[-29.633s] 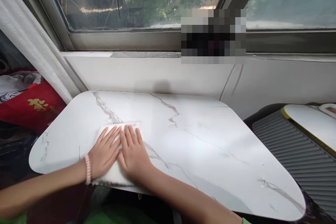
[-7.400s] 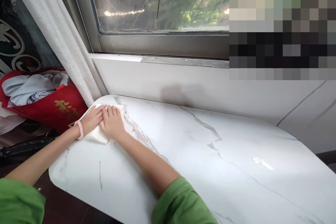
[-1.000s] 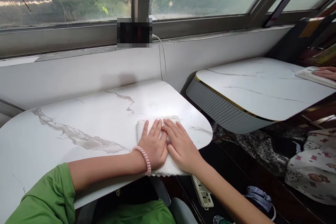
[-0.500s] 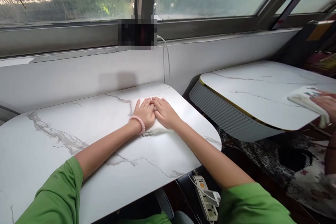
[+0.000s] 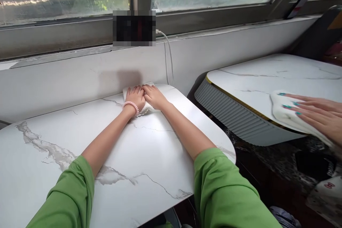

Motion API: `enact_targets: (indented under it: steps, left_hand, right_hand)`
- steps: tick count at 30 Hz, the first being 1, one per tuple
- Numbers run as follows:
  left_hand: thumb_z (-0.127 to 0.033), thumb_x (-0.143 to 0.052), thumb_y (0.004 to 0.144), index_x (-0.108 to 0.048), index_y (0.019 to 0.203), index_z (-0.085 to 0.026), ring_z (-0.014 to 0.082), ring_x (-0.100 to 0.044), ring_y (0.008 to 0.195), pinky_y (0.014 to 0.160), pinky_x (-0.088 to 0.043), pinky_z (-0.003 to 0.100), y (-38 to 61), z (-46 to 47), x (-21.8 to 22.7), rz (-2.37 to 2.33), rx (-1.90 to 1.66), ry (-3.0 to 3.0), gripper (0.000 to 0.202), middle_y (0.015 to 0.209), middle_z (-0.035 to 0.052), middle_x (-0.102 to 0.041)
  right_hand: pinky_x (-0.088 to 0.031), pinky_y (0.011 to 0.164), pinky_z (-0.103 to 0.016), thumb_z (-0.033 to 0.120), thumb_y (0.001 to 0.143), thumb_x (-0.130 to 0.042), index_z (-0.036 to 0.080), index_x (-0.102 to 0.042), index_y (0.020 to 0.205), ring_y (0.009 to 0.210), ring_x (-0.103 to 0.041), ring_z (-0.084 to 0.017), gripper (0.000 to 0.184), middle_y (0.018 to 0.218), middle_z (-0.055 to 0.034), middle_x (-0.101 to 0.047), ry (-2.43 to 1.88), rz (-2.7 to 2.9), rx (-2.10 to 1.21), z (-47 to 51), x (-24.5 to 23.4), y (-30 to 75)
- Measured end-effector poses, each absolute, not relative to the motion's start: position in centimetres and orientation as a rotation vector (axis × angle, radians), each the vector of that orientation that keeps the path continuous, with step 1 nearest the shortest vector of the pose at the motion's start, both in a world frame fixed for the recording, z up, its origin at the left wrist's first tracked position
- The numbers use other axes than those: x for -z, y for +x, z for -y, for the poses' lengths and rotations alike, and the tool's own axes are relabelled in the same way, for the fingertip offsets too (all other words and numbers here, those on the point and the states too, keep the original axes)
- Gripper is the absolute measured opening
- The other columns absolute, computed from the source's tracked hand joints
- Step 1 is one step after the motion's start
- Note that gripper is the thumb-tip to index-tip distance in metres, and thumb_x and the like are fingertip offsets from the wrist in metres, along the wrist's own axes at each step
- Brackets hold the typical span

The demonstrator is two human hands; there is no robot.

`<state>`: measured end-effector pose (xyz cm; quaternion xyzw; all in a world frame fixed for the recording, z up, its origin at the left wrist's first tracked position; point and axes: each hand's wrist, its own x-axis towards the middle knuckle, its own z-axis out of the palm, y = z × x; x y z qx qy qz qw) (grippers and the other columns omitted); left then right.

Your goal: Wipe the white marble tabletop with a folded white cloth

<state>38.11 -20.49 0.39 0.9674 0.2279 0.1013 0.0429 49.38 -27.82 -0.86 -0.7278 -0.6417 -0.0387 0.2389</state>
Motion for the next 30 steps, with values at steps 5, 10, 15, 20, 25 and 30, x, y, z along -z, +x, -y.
enact_targets:
  steps: [5,10,15,20,25,30]
  left_hand:
    - [-0.026,-0.027,0.093,-0.034,0.142,-0.011,0.0241,-0.023,0.139,0.115,-0.007,0.049,37.0,26.2,-0.6,-0.649,-0.219,2.976,0.052,0.151,0.0116,-0.029]
    - [-0.031,-0.03,0.092,-0.034,0.141,-0.003,0.0323,-0.02,0.139,0.114,-0.006,0.055,35.0,36.3,-0.6,-0.456,-0.198,2.983,0.056,0.15,0.0187,-0.026]
    - [-0.034,-0.029,0.093,-0.03,0.141,0.001,0.0369,-0.019,0.138,0.112,-0.01,0.058,34.2,43.4,-1.0,-0.182,-0.194,2.961,0.06,0.149,0.0228,-0.026]
    - [-0.032,-0.029,0.093,-0.028,0.142,0.002,0.0365,-0.019,0.138,0.112,-0.011,0.059,34.6,44.1,-1.1,-0.13,-0.196,2.926,0.06,0.149,0.0236,-0.026]
    - [-0.032,-0.03,0.092,-0.027,0.142,0.001,0.0348,-0.019,0.138,0.113,-0.009,0.058,35.5,42.9,-0.7,-0.145,-0.217,2.927,0.06,0.149,0.0218,-0.026]
    - [-0.033,-0.031,0.091,-0.031,0.141,0.0,0.0343,-0.02,0.138,0.112,-0.009,0.058,37.1,41.1,-0.3,-0.245,-0.262,2.915,0.06,0.149,0.0208,-0.028]
  right_hand:
    - [-0.027,0.108,-0.051,0.022,0.083,-0.031,0.014,-0.047,0.121,0.132,-0.037,-0.028,0.042,0.138,-0.0156,-0.047,-2.036,1.773,0.053,34.0,0.9,48.4]
    - [-0.026,0.11,-0.053,0.026,0.086,-0.032,0.019,-0.045,0.125,0.134,-0.035,-0.025,0.041,0.141,-0.0117,-0.045,-1.988,1.777,0.066,45.5,1.5,47.1]
    - [-0.024,0.113,-0.052,0.026,0.087,-0.033,0.025,-0.036,0.136,0.135,-0.035,-0.024,0.049,0.147,-0.0064,-0.039,-2.065,1.722,0.067,54.5,2.0,46.8]
    - [-0.022,0.113,-0.053,0.018,0.086,-0.03,0.028,-0.031,0.141,0.134,-0.037,-0.024,0.057,0.145,-0.0043,-0.042,-2.194,1.606,0.065,55.2,2.1,46.6]
    - [-0.026,0.111,-0.054,0.02,0.084,-0.031,0.027,-0.037,0.137,0.129,-0.044,-0.024,0.054,0.139,-0.0049,-0.049,-2.18,1.502,0.084,52.8,1.4,46.2]
    - [-0.028,0.11,-0.052,0.022,0.082,-0.032,0.026,-0.045,0.129,0.127,-0.045,-0.025,0.049,0.135,-0.0053,-0.052,-2.148,1.534,0.05,50.1,1.0,47.7]
